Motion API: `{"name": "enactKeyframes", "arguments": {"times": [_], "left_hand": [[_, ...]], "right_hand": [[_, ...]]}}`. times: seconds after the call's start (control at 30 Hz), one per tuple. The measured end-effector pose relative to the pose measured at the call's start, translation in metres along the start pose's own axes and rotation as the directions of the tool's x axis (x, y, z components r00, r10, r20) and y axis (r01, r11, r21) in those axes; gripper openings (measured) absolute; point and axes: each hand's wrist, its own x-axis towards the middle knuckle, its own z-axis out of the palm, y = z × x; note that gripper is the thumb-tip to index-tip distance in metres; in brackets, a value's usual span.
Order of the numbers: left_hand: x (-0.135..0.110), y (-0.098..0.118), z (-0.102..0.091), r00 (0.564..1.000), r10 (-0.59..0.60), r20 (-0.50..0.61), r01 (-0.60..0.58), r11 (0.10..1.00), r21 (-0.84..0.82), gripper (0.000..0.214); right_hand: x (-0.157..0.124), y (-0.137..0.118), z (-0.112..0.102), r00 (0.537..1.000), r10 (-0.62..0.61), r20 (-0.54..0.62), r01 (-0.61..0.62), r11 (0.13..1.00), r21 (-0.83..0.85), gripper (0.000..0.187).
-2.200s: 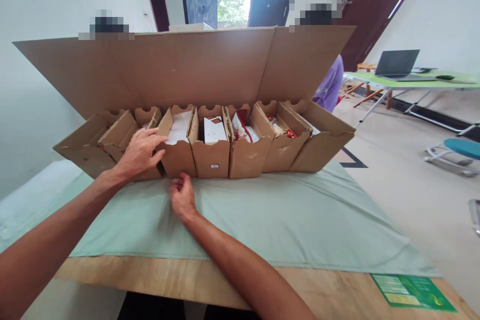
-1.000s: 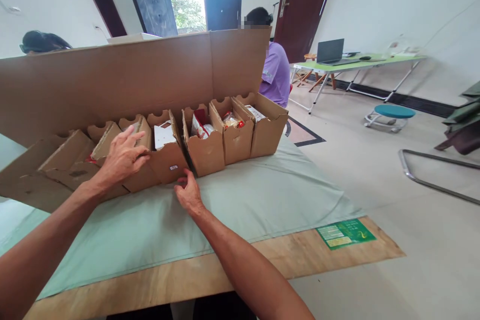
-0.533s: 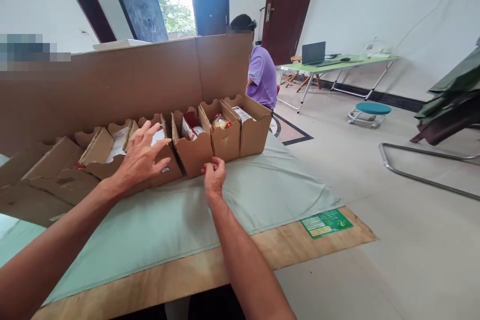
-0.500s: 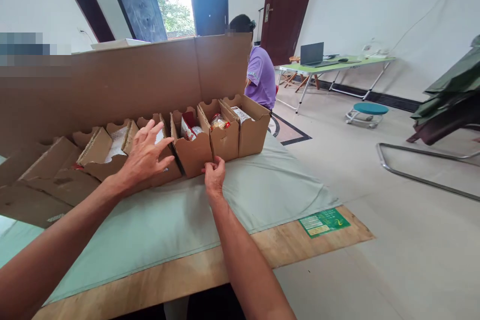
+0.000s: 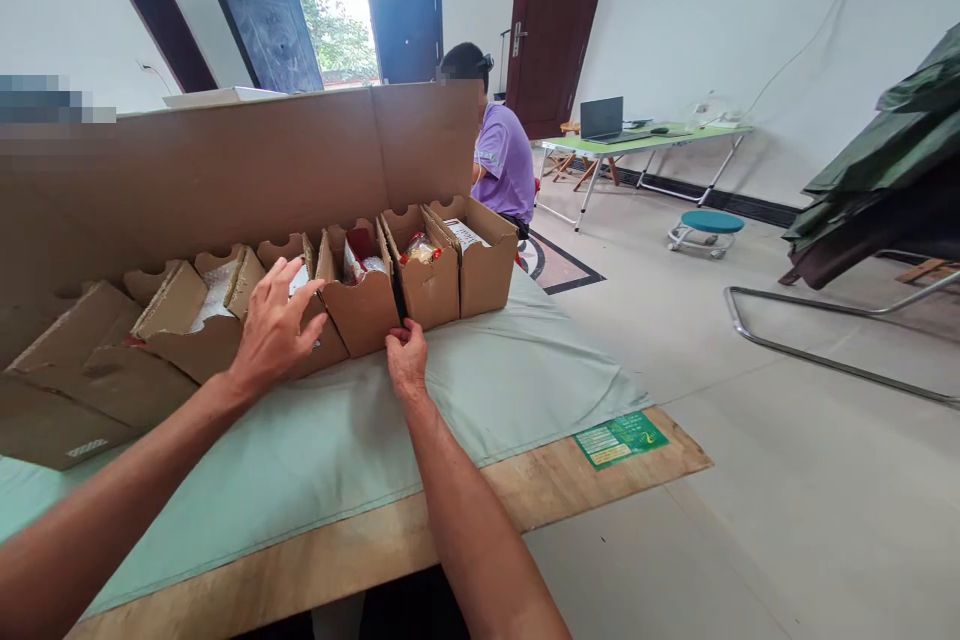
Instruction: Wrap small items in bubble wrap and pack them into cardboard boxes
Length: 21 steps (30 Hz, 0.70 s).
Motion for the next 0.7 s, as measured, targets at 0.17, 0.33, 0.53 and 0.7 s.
{"name": "enactKeyframes", "arguments": {"times": [0.17,0.33,0.53,0.7], "left_hand": [[-0.093,0.012,0.007,0.996,0.011,0.086,-0.006,0.998,-0.06,0.042],[-0.17,-0.016,0.022,0.883,-0.224,0.413,0.247,0.969,-0.003,0.046],[-0.195,-0.025,0.026,0.814,-0.328,0.479,0.353,0.935,0.039,0.052],[-0.195,-0.022,0.026,0.818,-0.34,0.464,0.375,0.927,0.016,0.053]], "right_hand": [[0.001,0.003,0.0,0.999,-0.049,-0.016,0.048,0.998,-0.028,0.042],[0.001,0.008,0.001,0.997,-0.063,0.046,0.069,0.988,-0.139,0.044],[-0.003,0.011,0.004,0.963,-0.12,0.243,0.212,0.891,-0.402,0.04],[-0.029,0.005,0.012,0.863,-0.177,0.473,0.47,0.621,-0.627,0.029]]}}
